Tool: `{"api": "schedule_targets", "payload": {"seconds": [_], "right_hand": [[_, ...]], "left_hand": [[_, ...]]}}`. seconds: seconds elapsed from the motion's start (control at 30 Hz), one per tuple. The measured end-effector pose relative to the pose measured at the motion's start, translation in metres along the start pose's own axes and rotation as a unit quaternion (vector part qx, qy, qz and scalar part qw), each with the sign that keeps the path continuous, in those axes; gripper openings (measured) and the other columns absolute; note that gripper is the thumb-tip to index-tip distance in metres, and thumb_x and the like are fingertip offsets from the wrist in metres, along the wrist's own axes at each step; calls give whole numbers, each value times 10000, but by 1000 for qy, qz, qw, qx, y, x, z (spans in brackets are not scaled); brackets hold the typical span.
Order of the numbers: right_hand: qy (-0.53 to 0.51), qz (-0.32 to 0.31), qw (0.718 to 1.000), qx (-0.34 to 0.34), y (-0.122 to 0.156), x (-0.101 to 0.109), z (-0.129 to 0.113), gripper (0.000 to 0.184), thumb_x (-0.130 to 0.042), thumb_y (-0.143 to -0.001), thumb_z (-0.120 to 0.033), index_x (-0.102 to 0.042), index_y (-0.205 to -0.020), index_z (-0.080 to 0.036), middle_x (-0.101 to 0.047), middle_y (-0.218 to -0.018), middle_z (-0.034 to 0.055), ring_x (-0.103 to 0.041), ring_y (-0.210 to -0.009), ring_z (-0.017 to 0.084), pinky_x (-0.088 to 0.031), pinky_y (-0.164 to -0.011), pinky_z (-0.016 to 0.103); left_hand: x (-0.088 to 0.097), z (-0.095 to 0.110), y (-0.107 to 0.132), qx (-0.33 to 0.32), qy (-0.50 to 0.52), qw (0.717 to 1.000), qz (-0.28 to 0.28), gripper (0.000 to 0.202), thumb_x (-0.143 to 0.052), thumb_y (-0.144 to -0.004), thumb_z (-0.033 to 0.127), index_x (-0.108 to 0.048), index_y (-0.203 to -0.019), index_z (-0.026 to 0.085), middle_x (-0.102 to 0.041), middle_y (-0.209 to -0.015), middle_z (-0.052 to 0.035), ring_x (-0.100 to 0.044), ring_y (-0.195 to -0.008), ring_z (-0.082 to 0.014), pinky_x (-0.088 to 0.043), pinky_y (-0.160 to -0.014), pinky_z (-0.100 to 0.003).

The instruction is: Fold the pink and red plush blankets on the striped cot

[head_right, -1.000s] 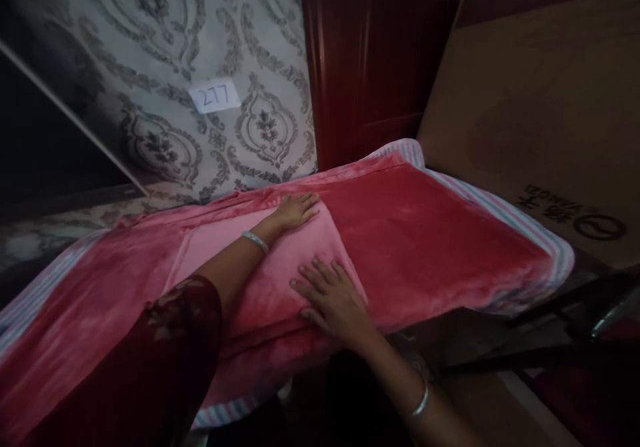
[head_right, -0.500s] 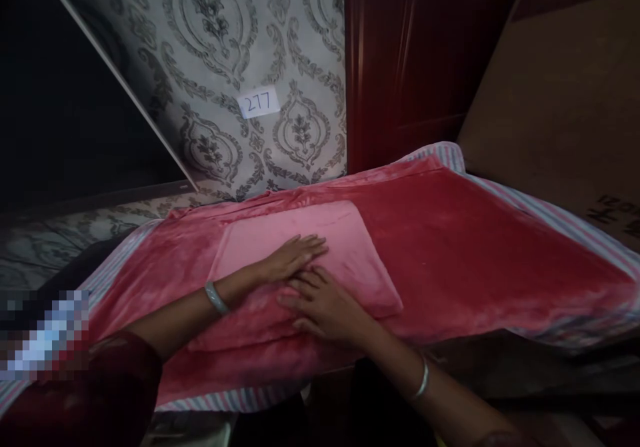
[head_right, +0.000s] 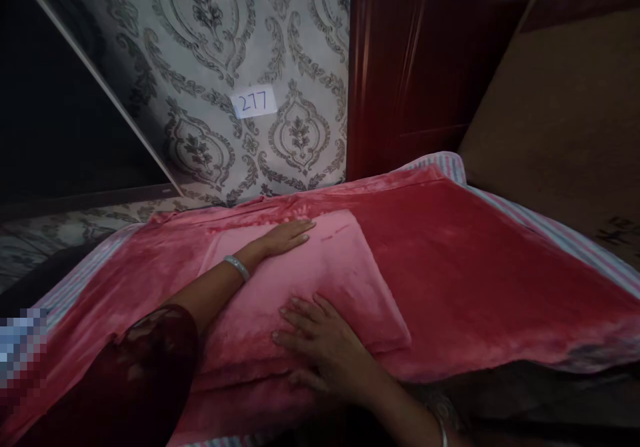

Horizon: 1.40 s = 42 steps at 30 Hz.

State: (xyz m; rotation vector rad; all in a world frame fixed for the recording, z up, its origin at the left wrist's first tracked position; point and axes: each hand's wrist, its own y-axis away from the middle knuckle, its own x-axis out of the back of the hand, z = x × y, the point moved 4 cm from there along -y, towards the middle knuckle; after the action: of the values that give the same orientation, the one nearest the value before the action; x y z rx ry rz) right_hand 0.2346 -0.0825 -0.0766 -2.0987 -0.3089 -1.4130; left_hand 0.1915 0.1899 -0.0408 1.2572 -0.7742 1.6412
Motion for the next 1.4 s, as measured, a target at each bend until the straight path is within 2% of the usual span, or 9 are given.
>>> {"api": "schedule_targets", "payload": {"seconds": [0.13,0.27,0.5,0.73,0.87,1.0,1.23,1.3,1.4], "right_hand": [[-8,-5,1000,2,1,-2,2,641,-542,-984,-586,-383,-1571,-383,-340,-1652,13,-219,-1546,259,-156,-1246,557],[-5,1,1000,-1,0,-1,2,631,-558,-982,-569,-405,-1563,-376,-354,-1645,25,-239,-1540,267,-165,-1243,555],[3,-10,1000,-12,-1,1,2,550,-542,-1000,-506,-486,-1522,-343,-371,-1633,53,-267,-1530,280,-212,-1223,568],[-7,-7,1000,-19,-28,26,-15,485,-514,-1024,-455,-555,-1475,-281,-492,-1552,106,-414,-1442,300,-312,-1174,565],[-18,-10,997,68,-66,21,-36,464,-503,-1039,-427,-567,-1463,-251,-504,-1543,111,-413,-1443,267,-283,-1204,519],[-22,-56,994,92,-76,-7,-38,573,-515,-1033,-464,-422,-1565,-271,-314,-1659,89,-228,-1543,266,-135,-1254,549],[-59,-102,991,58,-67,-16,-32,589,-449,-1048,-522,-359,-1593,-318,-217,-1689,39,-124,-1570,231,-72,-1272,515],[-62,-104,991,56,-68,-13,-33,592,-456,-1047,-512,-349,-1597,-321,-202,-1692,32,-114,-1571,232,-63,-1274,516],[-67,-103,991,55,-69,-12,-33,591,-480,-1042,-473,-339,-1599,-334,-196,-1695,20,-106,-1572,226,-67,-1276,511]], "left_hand": [[-2,-17,-10,46,29,998,23,640,-298,-1006,591,-479,-1518,251,-479,-1579,-27,-405,-1478,-221,-266,-1246,-380],[-2,-9,-7,36,-19,996,84,600,-268,-1036,511,-509,-1499,214,-530,-1538,-62,-463,-1437,-223,-312,-1227,-377],[18,18,8,71,-131,979,140,547,-423,-1018,453,-523,-1478,176,-481,-1560,-156,-390,-1478,-337,-218,-1244,-575],[30,56,76,-52,89,990,96,667,-220,-1041,572,-523,-1479,171,-513,-1550,-81,-462,-1438,-212,-303,-1237,-379],[17,68,113,-82,73,994,20,660,-208,-1039,595,-474,-1521,230,-441,-1603,-68,-392,-1486,-211,-252,-1253,-426],[0,48,123,-41,-39,998,-12,601,-285,-1036,574,-361,-1577,323,-282,-1679,-60,-212,-1562,-281,-101,-1243,-617],[0,-6,95,5,-101,995,11,629,-307,-1021,605,-308,-1597,353,-238,-1693,-32,-117,-1576,-335,-77,-1221,-675],[2,-22,85,19,-90,996,9,648,-313,-1014,621,-318,-1596,338,-249,-1689,-36,-141,-1572,-335,-127,-1227,-651],[6,-43,73,11,-53,998,23,642,-322,-1019,595,-363,-1584,293,-331,-1659,-43,-273,-1543,-259,-209,-1257,-482]]}}
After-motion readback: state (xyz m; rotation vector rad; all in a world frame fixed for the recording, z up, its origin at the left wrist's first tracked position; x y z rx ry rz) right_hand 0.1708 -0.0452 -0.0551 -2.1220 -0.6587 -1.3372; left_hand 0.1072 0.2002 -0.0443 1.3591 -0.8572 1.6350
